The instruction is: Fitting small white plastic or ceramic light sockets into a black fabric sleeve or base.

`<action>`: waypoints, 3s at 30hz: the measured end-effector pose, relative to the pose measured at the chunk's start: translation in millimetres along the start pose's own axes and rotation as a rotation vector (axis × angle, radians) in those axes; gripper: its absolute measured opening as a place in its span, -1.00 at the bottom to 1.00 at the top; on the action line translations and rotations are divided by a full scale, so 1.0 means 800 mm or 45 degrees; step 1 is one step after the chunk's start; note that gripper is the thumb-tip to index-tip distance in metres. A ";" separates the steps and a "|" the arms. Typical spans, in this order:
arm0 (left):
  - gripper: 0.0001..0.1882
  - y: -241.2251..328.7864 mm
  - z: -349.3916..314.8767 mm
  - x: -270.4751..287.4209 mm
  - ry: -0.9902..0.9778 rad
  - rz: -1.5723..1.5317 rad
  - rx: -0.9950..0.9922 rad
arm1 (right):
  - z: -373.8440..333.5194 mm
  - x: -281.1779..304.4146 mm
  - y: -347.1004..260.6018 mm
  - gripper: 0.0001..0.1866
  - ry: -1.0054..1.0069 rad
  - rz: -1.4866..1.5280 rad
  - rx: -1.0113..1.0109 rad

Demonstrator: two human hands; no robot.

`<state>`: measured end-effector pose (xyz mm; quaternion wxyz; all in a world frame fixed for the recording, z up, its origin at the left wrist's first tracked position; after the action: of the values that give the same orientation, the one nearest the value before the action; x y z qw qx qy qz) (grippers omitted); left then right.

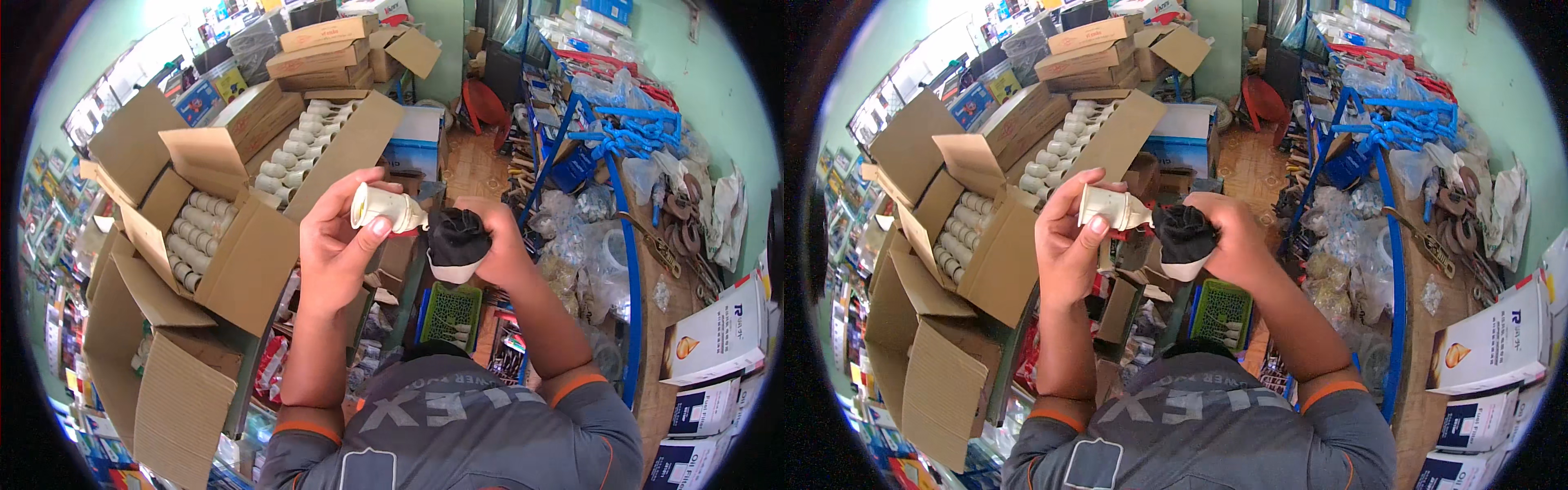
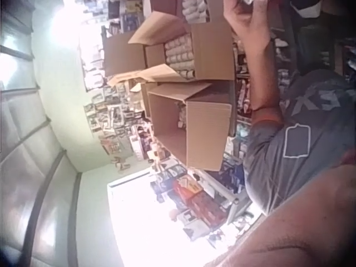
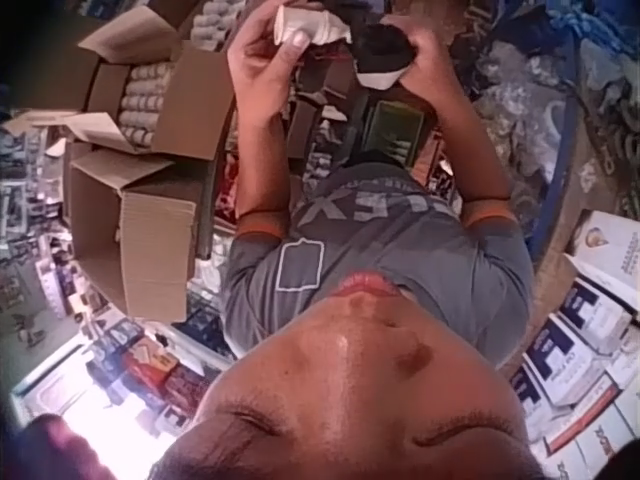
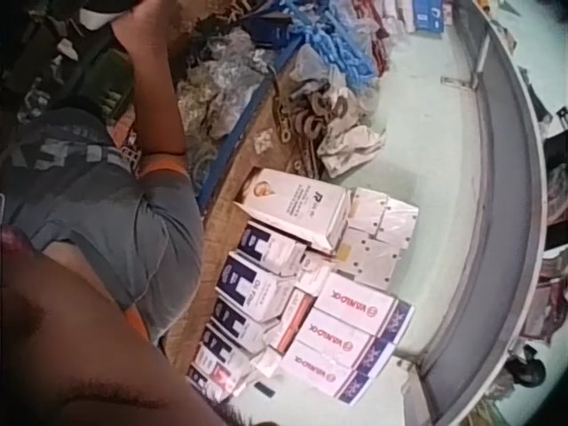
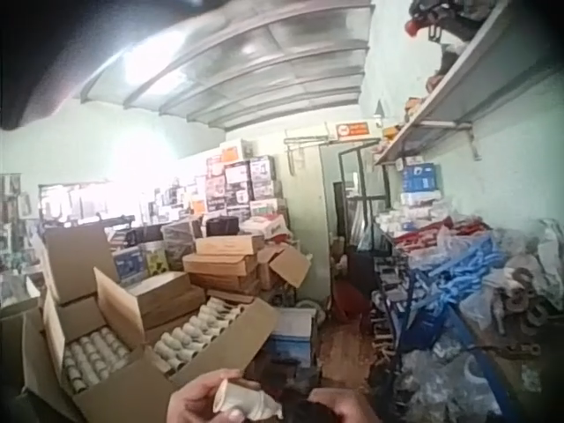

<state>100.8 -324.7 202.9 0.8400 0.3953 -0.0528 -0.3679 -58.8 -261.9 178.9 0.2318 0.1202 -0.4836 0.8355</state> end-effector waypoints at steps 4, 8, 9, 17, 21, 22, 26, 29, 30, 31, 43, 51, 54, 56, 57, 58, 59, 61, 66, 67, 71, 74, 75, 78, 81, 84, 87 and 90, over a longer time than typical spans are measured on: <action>-0.50 0.009 0.000 0.019 0.093 -0.016 -0.028 | 0.001 0.001 -0.013 -0.78 0.002 0.082 0.048; -0.51 0.013 0.000 0.026 0.103 -0.002 -0.025 | -0.004 0.007 0.004 -0.81 0.182 0.075 -0.034; -0.51 0.012 0.000 0.026 0.083 0.002 -0.010 | -0.008 0.016 0.012 -0.82 0.315 0.179 -0.017; -0.51 0.042 -0.002 0.083 0.446 -0.121 -0.195 | -0.015 0.091 0.121 -0.57 0.594 0.311 -0.484; -0.60 0.015 -0.003 0.068 0.417 -0.017 -0.059 | 0.028 0.082 0.073 -0.58 0.233 1.125 -0.297; -0.60 0.007 -0.003 0.055 0.388 -0.067 -0.063 | 0.031 0.075 0.037 -0.59 0.175 0.805 -0.111; -0.62 -0.038 -0.007 -0.019 0.178 -0.050 0.073 | 0.018 0.013 -0.051 -0.51 0.132 -0.376 0.259; -0.60 -0.048 -0.005 -0.031 0.141 -0.102 0.103 | 0.012 0.012 -0.056 -0.47 0.078 -0.489 0.183; -0.60 -0.042 -0.002 -0.027 0.141 -0.103 0.050 | 0.009 0.014 -0.060 -0.48 0.044 -0.408 0.208; -0.59 -0.042 -0.001 -0.033 0.028 -0.117 0.065 | 0.007 0.018 -0.062 -0.49 0.010 -0.307 0.232; -0.53 -0.043 -0.017 -0.044 -0.111 -0.032 0.055 | 0.007 0.024 0.023 -0.74 0.083 0.328 -0.220; -0.58 -0.037 -0.009 0.034 0.301 -0.406 0.043 | 0.006 0.027 0.019 -0.30 -0.011 0.562 -0.172; -0.58 -0.029 -0.014 0.047 0.329 -0.345 0.014 | -0.008 0.029 0.041 -0.31 -0.027 0.971 -0.384; -0.58 -0.029 -0.017 0.047 0.314 -0.294 0.020 | -0.016 0.027 0.032 -0.27 -0.097 1.044 -0.362; -0.58 -0.033 -0.018 0.043 0.284 -0.228 0.068 | -0.020 0.029 0.025 -0.33 -0.062 1.009 -0.316; -0.58 -0.038 -0.022 0.037 0.285 -0.286 0.113 | -0.024 0.025 0.031 -0.39 -0.023 1.098 -0.436; -0.58 -0.037 -0.024 0.034 0.292 -0.294 0.091 | -0.021 0.016 0.002 -0.49 -0.109 0.475 -0.193; -0.59 -0.047 -0.027 0.024 0.313 -0.356 0.173 | -0.020 -0.006 -0.035 -0.57 -0.131 -0.196 0.128; -0.65 -0.030 -0.018 0.024 0.302 -0.175 0.027 | -0.006 -0.063 0.039 -0.27 -0.560 0.745 -0.678; -0.65 -0.023 -0.019 0.026 0.306 -0.174 -0.024 | -0.002 -0.055 0.002 -0.26 -0.672 0.602 -0.194; -0.64 -0.034 -0.025 0.016 0.223 -0.269 0.132 | -0.016 -0.039 -0.021 -0.34 -1.093 0.786 0.286; -0.64 -0.034 -0.022 0.009 0.198 -0.289 0.072 | -0.007 -0.026 -0.021 -0.46 -0.936 0.846 0.302; -0.65 -0.035 -0.022 0.008 0.201 -0.284 0.070 | 0.003 -0.017 -0.015 -0.52 -0.687 0.808 0.250; -0.67 -0.032 -0.020 0.000 0.214 -0.193 -0.058 | 0.010 -0.024 0.005 -0.58 -0.237 0.508 -0.019; -0.67 -0.036 -0.021 -0.007 0.086 0.083 -0.024 | 0.006 -0.014 0.009 -0.44 0.033 0.452 -0.151; -0.62 -0.025 -0.023 -0.019 -0.137 0.389 -0.114 | 0.006 -0.031 -0.002 -0.32 -0.116 0.039 -0.127; -0.55 -0.022 -0.022 -0.027 -0.150 0.422 -0.123 | 0.008 -0.033 0.010 -0.44 -0.048 -0.224 -0.280; -0.42 -0.038 -0.026 -0.037 0.090 -0.242 0.013 | 0.001 -0.039 0.001 -0.61 0.192 -0.486 -0.202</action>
<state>69.7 -304.5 173.3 0.8006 0.4156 0.0127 -0.4314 -32.0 -271.6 165.8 0.4301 0.1282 -0.4976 0.7423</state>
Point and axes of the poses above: each hand's wrist, its own z-axis towards the middle knuckle, its own x-axis out of the back of the hand, y = z × x, the point moved 10 cm from there along z, towards the middle knuckle, and after that the axes turned 8 degrees about -x, right-handed, at the moved point
